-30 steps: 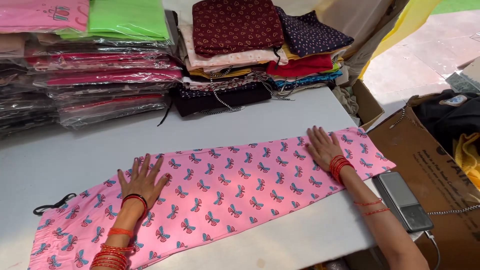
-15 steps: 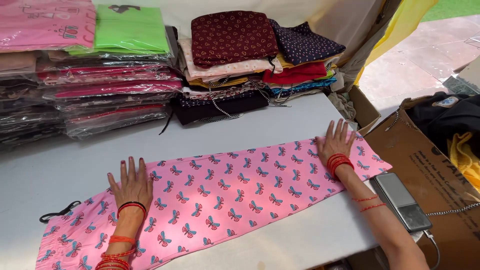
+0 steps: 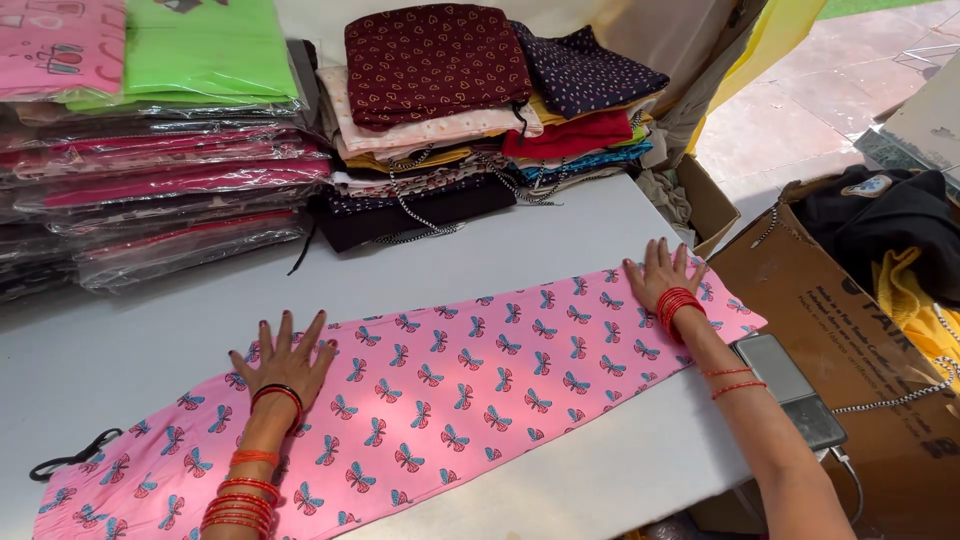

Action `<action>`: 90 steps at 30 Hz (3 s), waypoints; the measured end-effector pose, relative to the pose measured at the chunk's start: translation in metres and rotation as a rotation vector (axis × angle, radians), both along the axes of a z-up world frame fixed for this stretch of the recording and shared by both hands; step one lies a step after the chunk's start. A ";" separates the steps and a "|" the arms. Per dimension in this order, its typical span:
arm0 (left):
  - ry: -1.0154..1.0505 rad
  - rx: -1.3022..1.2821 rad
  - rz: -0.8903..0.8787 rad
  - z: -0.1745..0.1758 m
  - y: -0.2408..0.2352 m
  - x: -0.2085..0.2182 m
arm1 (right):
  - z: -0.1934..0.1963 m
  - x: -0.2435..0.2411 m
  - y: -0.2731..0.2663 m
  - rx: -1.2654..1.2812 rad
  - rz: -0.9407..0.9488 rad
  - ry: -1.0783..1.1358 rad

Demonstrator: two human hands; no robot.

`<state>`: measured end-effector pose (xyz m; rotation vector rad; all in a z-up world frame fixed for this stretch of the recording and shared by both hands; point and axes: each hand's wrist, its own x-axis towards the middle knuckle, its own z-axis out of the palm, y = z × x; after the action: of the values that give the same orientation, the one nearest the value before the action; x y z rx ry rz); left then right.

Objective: The person unfolds a pink patterned garment on a white table, smooths it out, and folds it into a neat rectangle. The folded garment is then placed on a stack of other folded clothes.

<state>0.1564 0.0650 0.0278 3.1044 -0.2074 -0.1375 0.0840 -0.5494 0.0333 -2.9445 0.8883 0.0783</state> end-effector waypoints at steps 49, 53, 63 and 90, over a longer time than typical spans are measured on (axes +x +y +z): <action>0.133 -1.317 -0.128 0.032 -0.056 -0.071 | 0.133 -0.012 0.109 0.901 0.442 -0.160; 0.690 -1.831 0.053 0.037 -0.062 -0.082 | 0.151 -0.021 0.266 1.324 0.950 -0.025; 0.360 -1.906 0.077 -0.059 -0.028 -0.054 | 0.123 -0.009 0.271 1.438 0.957 -0.202; -0.062 -0.300 0.216 0.047 -0.029 -0.057 | 0.038 -0.006 0.195 0.089 1.099 -0.458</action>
<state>0.0994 0.0360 0.0750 2.8093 0.0986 -0.0034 0.0776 -0.3545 0.0709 -2.7663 -0.7741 -0.4571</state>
